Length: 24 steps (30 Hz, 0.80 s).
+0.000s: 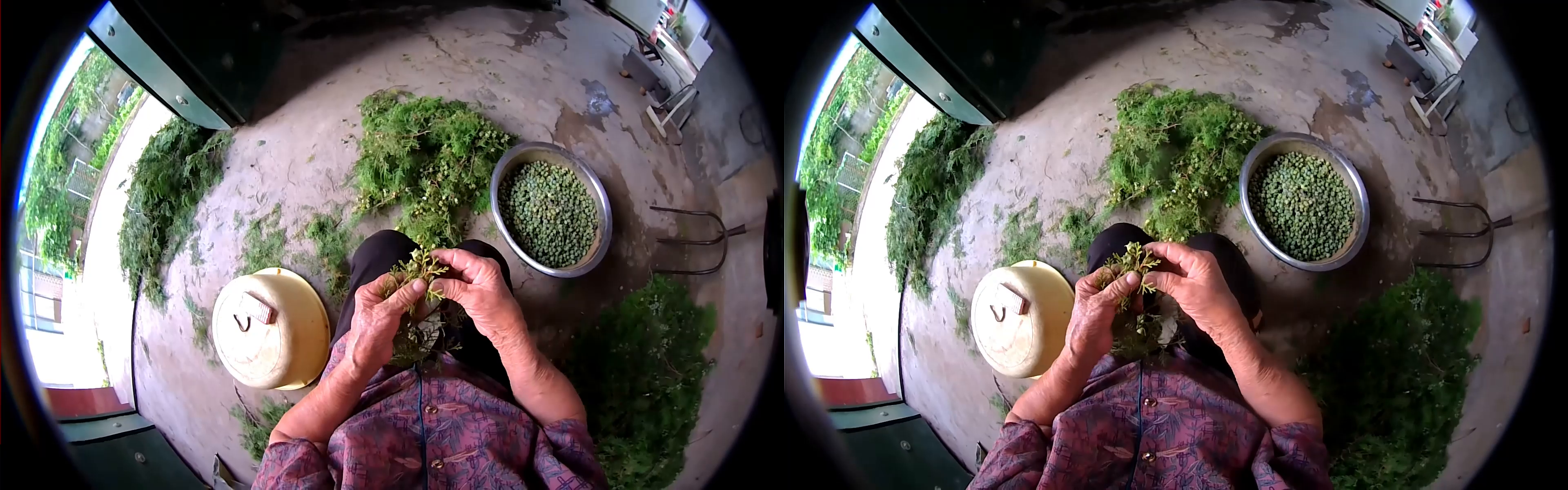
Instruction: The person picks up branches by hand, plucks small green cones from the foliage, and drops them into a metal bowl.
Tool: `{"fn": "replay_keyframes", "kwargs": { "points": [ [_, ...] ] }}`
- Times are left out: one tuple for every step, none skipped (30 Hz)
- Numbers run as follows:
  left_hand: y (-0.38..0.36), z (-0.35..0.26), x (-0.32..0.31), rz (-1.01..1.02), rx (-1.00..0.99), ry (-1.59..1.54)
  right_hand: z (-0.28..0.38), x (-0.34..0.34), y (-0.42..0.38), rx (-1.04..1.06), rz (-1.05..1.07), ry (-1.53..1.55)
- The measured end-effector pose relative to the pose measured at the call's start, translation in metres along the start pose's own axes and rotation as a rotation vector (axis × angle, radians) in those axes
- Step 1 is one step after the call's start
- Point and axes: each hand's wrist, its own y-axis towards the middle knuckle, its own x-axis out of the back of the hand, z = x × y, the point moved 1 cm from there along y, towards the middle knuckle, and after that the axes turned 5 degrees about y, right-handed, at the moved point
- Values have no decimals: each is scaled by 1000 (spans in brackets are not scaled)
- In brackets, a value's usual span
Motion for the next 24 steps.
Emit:
{"fn": "replay_keyframes", "kwargs": {
  "points": [
    [0,0,-1,-32,22,-14,0,-2,-1,0,-7,24],
    [1,0,0,-62,45,-26,-1,-3,-2,-1,7,19],
    [1,1,0,-52,30,-17,-1,-4,-3,-2,19,14],
    [1,2,1,-41,16,-8,0,-4,-4,-3,30,9],
    [1,4,2,-29,2,2,3,-4,-4,35,16,-107],
    [0,4,2,-21,0,1,2,-2,-5,25,6,-142],
    [0,4,1,-14,-3,0,-1,0,-6,15,-3,-176],
    [-1,4,0,-7,-7,-1,-3,2,-6,6,-12,-211],
    [-3,2,-1,24,-2,-10,6,0,-7,-71,6,-71],
    [-5,1,-1,55,3,-20,9,3,-8,-160,10,-4],
    [-6,0,-1,85,7,-31,7,7,-6,-139,39,0],
    [-5,2,1,112,5,-24,3,11,-5,-117,68,3],
    [-3,7,4,138,2,-17,1,15,-3,-164,62,125],
    [-1,9,6,164,0,-10,0,18,-2,-211,55,247],
    [-2,5,6,165,-12,6,-1,21,-2,-257,48,369],
    [-2,3,6,166,-8,58,-2,25,-3,-261,22,436],
    [-2,2,6,167,-6,109,-4,27,-2,-220,41,435],
    [-2,0,6,165,-2,162,-5,28,-1,-181,60,437],
    [-4,-4,4,180,32,172,-5,25,-1,-166,77,410],
    [-3,-3,4,187,46,183,-2,21,-2,-149,93,381],
    [-2,-3,5,196,59,194,0,19,-3,-132,107,352],
    [-2,-2,5,206,73,205,2,20,-3,-101,144,312],
    [-3,-5,2,204,86,166,3,20,-4,-71,182,273],
    [-2,-5,2,217,96,162,5,19,-4,-41,220,234]
  ]
}}
